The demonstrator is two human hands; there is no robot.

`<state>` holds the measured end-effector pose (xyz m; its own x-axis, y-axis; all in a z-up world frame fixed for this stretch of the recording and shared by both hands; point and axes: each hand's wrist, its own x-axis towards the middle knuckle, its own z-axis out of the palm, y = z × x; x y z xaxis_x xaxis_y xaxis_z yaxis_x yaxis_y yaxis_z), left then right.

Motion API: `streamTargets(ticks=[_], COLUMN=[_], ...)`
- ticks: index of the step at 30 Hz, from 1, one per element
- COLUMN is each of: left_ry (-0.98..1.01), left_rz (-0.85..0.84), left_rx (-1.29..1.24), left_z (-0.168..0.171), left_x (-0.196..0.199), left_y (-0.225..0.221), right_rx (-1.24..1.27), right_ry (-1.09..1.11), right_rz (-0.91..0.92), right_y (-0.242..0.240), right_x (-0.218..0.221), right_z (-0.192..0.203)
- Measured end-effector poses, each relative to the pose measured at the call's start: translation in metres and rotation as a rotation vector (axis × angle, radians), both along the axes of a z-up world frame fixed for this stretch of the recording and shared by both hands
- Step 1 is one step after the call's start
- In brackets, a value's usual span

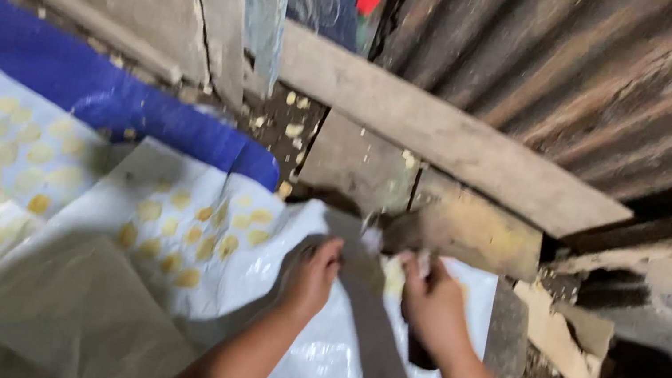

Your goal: Flattening dough with a mallet, stirring nuts in a pan, and grinding ingredients with a stone.

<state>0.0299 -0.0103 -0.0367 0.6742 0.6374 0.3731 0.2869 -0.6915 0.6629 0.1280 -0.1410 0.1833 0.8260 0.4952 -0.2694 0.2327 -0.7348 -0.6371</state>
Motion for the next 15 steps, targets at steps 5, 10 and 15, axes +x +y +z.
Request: streamTargets(ticks=[5,10,15], left_ry=[0.219,0.12,0.1], left_rz=[-0.05,0.063,0.049], left_rx=[-0.131,0.145,0.269], left_z=[0.052,0.045,0.021], left_x=[0.002,-0.032,-0.042], left_y=[-0.01,-0.004,-0.005], right_rx=[0.268,-0.336,-0.327], right_ry=[-0.339,-0.044,-0.029], right_rz=[-0.115,0.16,0.241], right_y=[-0.016,-0.005,0.0], right_x=[-0.007,-0.018,0.009], right_z=[-0.015,-0.115,-0.092])
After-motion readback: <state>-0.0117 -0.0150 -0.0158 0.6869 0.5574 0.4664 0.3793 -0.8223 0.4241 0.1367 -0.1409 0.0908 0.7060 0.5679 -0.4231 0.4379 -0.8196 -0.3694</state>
